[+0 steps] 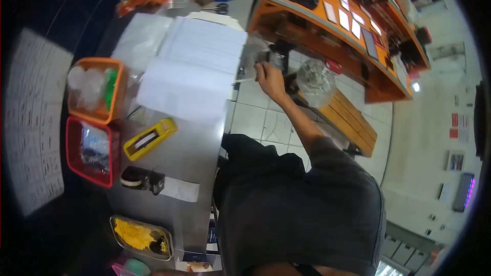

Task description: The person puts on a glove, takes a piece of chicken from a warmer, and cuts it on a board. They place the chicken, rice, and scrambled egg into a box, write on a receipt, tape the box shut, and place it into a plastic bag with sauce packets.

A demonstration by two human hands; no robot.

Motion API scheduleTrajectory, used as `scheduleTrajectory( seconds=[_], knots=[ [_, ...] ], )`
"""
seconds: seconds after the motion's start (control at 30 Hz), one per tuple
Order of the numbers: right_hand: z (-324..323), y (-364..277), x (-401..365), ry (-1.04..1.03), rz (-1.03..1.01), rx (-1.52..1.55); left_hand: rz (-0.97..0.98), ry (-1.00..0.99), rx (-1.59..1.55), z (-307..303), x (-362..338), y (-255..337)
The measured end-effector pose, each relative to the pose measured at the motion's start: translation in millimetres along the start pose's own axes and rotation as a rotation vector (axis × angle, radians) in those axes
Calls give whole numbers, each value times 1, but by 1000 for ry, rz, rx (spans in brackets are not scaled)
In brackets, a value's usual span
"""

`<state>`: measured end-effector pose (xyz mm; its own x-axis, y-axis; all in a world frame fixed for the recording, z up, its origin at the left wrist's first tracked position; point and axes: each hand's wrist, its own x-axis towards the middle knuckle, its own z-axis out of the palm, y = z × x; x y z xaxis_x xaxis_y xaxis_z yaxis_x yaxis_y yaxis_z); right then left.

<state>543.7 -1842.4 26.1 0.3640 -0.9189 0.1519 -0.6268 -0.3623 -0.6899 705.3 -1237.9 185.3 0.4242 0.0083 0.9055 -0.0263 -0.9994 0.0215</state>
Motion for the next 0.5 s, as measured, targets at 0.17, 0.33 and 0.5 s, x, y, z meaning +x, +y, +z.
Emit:
scheduleTrajectory(
  seconds=[0.17,0.33,0.5],
  knots=[
    [-64,190,-49,-4,172,-282,272,-420,-750,17,-30,147],
    [-98,350,-30,-122,368,-495,247,-1229,-1099,-28,-141,293],
    [-68,485,23,-213,395,-554,210,-1658,-928,-41,-279,352]
  ],
)
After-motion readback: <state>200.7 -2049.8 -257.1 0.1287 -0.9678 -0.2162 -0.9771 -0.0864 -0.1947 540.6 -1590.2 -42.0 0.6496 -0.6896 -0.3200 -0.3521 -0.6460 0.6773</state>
